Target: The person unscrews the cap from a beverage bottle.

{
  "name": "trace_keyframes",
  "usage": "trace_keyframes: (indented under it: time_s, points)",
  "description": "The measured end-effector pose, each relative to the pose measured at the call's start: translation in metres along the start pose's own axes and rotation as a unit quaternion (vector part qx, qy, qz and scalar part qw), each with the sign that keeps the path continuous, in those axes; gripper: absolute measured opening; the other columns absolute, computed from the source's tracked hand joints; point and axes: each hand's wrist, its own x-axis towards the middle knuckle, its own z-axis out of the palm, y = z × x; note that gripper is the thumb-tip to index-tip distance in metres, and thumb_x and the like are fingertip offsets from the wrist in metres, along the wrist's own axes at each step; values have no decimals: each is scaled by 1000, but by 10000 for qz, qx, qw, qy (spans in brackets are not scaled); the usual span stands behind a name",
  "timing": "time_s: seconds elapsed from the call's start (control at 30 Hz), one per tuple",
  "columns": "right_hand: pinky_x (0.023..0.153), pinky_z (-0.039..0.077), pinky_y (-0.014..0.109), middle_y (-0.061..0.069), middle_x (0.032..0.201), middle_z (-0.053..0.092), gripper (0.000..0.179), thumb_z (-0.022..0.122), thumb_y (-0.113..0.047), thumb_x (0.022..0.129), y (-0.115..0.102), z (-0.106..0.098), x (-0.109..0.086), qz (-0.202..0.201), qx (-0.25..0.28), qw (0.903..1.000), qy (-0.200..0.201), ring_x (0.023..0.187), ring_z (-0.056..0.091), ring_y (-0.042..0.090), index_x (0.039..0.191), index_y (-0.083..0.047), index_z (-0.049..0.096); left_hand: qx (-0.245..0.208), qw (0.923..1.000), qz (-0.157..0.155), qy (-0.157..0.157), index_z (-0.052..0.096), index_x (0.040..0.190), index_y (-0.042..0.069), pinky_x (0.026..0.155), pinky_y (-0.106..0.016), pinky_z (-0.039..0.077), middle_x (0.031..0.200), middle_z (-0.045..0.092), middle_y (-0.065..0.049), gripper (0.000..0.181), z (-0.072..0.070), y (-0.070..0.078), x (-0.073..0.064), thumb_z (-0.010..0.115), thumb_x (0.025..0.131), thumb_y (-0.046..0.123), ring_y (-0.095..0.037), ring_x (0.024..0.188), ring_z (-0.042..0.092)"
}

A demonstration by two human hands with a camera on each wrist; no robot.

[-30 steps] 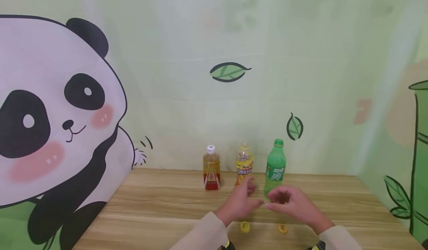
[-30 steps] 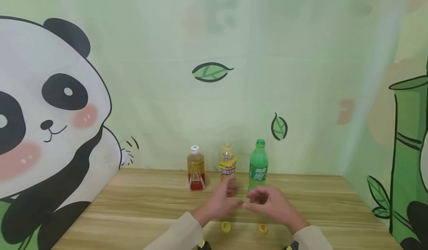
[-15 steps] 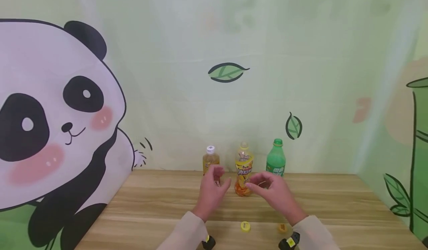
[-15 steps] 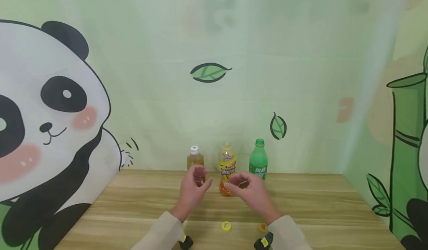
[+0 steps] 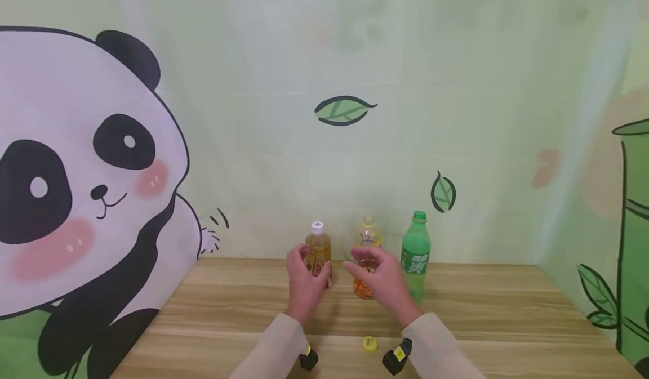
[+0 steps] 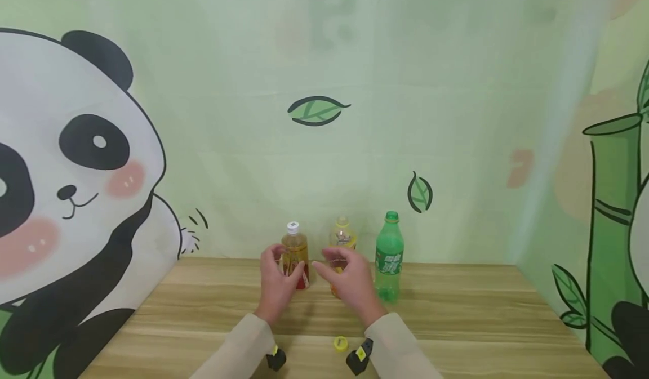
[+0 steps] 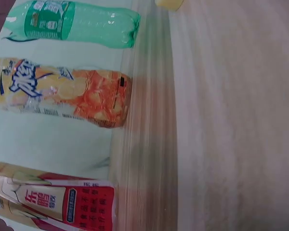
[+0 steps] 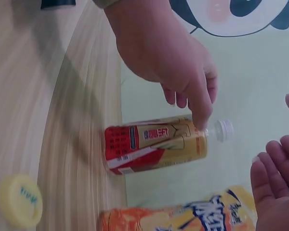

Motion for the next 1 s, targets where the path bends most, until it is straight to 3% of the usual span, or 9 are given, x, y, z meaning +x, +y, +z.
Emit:
trace_keyframes:
  time_s: [0.23,0.5,0.73,0.87,1.0]
  points:
    - [97,59,43,8,125,73,38,82,-28,88,1,21,15,-354,165,9992,70,111,70,27,121,-12,72,188,9993,-330,10,39,140,4,110,-53,44,138,45,-19,72,4,-10,11,83,86,21,-35,131,44]
    - [103,56,47,11,134,68,44,80,-30,90,2,40,31,-331,27,9993,169,119,67,31,127,-10,69,186,9959,-869,-190,32,150,2,116,-60,40,152,41,-25,93,9,-19,23,88,81,31,-43,141,43]
    - [102,56,49,14,134,68,45,78,-27,91,-6,59,41,-193,-17,9990,410,122,66,37,129,-5,68,109,9947,-1002,-217,36,149,0,113,-55,45,145,50,-24,94,20,-24,34,90,74,21,-39,131,54]
    - [103,55,50,16,135,67,47,78,-25,91,-11,69,49,-192,73,9979,614,122,65,40,130,-2,66,-80,9927,-1198,-153,37,149,2,114,-55,44,146,52,-23,93,27,-27,37,88,71,10,-39,133,55]
    - [104,54,50,15,135,66,46,78,-24,92,-11,77,56,-155,23,9969,774,122,65,37,130,-1,65,43,9919,-1271,-70,38,149,3,113,-57,45,147,53,-23,91,30,-31,39,85,71,6,-40,133,55]
